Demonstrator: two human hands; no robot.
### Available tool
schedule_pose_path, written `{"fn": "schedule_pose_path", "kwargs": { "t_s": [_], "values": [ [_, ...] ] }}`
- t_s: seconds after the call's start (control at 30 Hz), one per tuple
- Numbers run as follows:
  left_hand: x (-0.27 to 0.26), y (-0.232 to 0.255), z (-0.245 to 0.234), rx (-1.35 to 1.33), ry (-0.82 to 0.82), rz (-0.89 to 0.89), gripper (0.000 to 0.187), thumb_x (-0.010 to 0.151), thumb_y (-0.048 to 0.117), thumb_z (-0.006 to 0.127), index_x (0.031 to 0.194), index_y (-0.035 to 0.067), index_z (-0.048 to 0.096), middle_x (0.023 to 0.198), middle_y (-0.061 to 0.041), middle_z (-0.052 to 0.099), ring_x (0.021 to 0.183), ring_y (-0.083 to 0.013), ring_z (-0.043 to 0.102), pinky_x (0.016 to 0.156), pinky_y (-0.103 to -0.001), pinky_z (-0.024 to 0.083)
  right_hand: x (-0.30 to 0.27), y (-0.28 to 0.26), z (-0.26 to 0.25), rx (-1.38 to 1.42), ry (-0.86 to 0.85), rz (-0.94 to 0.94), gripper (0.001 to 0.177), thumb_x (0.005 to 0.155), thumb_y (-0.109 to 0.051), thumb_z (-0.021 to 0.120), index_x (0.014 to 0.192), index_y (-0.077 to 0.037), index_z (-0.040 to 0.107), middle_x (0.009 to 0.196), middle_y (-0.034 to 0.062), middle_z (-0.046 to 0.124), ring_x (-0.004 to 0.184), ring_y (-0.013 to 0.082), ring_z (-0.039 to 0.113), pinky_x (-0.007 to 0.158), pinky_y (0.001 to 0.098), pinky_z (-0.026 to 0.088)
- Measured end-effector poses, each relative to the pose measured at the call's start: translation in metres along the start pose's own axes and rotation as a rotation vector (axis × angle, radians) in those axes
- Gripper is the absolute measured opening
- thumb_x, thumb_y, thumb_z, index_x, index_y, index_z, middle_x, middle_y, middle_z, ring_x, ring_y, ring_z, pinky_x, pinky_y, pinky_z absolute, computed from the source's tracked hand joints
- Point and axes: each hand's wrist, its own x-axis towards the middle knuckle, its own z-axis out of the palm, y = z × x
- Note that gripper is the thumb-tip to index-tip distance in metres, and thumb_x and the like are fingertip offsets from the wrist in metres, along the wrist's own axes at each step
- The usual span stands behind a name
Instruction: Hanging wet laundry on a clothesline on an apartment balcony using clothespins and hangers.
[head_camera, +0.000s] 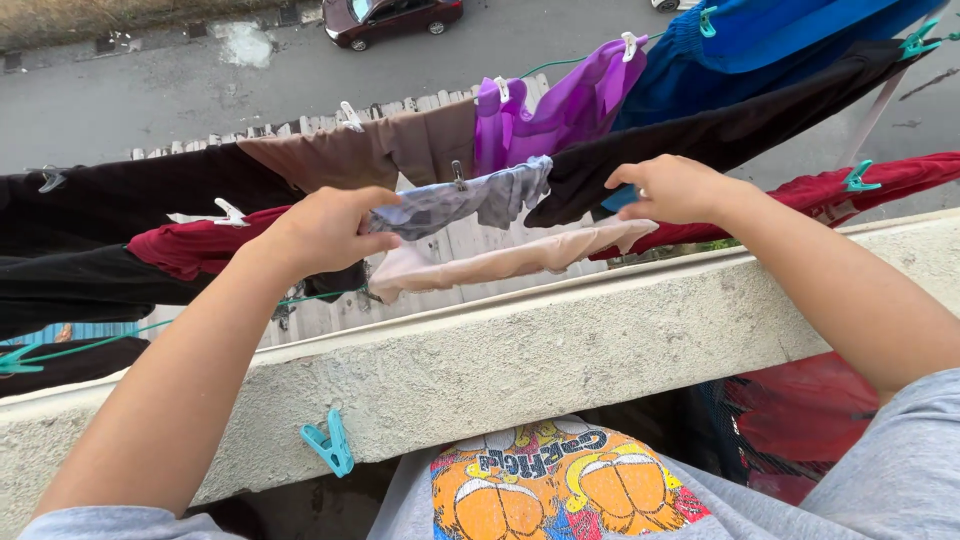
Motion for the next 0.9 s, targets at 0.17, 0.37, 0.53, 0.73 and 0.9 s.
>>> {"fn": "schedule_pose_path", "kwargs": {
  "t_s": [0.17, 0.37, 0.53, 0.73, 0.9],
  "values": [
    [-0.007, 0.007, 0.000, -0.511, 0.227, 0.018, 0.040, 0.089, 0.030, 0.081, 0.117, 0.007, 0.064, 0.077, -0.005, 0.063, 0.069, -0.0134, 0.057, 0.061, -0.030, 0.048, 0.003, -0.100, -0.034, 0.175, 0.094, -0.267, 0.046, 0.087, -0.040, 0.076, 0.122, -0.012, 0.070, 0.099, 0.0141, 0.075, 0.093, 0.0285, 0.073, 0.084, 0.0400, 0.058],
    [-0.031, 0.030, 0.000, -1.318, 0.378, 0.157, 0.025, 0.099, 0.021, 0.071, 0.107, 0.005, 0.054, 0.080, 0.003, 0.060, 0.064, -0.0024, 0.048, 0.050, -0.021, 0.038, 0.015, -0.217, -0.034, 0.402, 0.268, -0.833, 0.078, 0.077, -0.038, 0.088, 0.135, 0.001, 0.054, 0.123, 0.0176, 0.065, 0.111, 0.0320, 0.065, 0.088, 0.0421, 0.054],
    [-0.063, 0.017, 0.003, -1.607, 0.564, 0.285, 0.023, 0.104, 0.020, 0.066, 0.108, 0.007, 0.049, 0.078, -0.001, 0.056, 0.056, -0.0062, 0.049, 0.047, -0.024, 0.038, 0.023, -0.258, -0.026, 0.607, 0.146, -0.880, 0.065, 0.073, -0.031, 0.090, 0.123, -0.004, 0.058, 0.114, 0.0115, 0.069, 0.103, 0.0240, 0.068, 0.081, 0.0374, 0.055],
    [-0.094, -0.022, 0.007, -1.596, 0.675, 0.266, 0.020, 0.107, 0.019, 0.061, 0.104, 0.009, 0.044, 0.074, 0.001, 0.050, 0.053, -0.0065, 0.048, 0.045, -0.025, 0.040, 0.045, -0.262, -0.020, 0.779, 0.123, -1.006, 0.015, 0.103, -0.014, 0.071, 0.112, -0.003, 0.067, 0.093, 0.0016, 0.067, 0.086, 0.0104, 0.060, 0.075, 0.0282, 0.052],
    [-0.118, -0.042, 0.005, -0.825, 0.824, 0.157, 0.022, 0.113, 0.021, 0.060, 0.110, 0.004, 0.047, 0.081, 0.003, 0.053, 0.073, -0.0030, 0.047, 0.063, -0.020, 0.040, 0.068, -0.268, -0.015, 1.288, -0.340, -0.542, 0.026, 0.108, -0.027, 0.064, 0.107, -0.001, 0.061, 0.078, -0.0025, 0.057, 0.063, 0.0071, 0.050, 0.054, 0.0261, 0.042]
  ]
}}
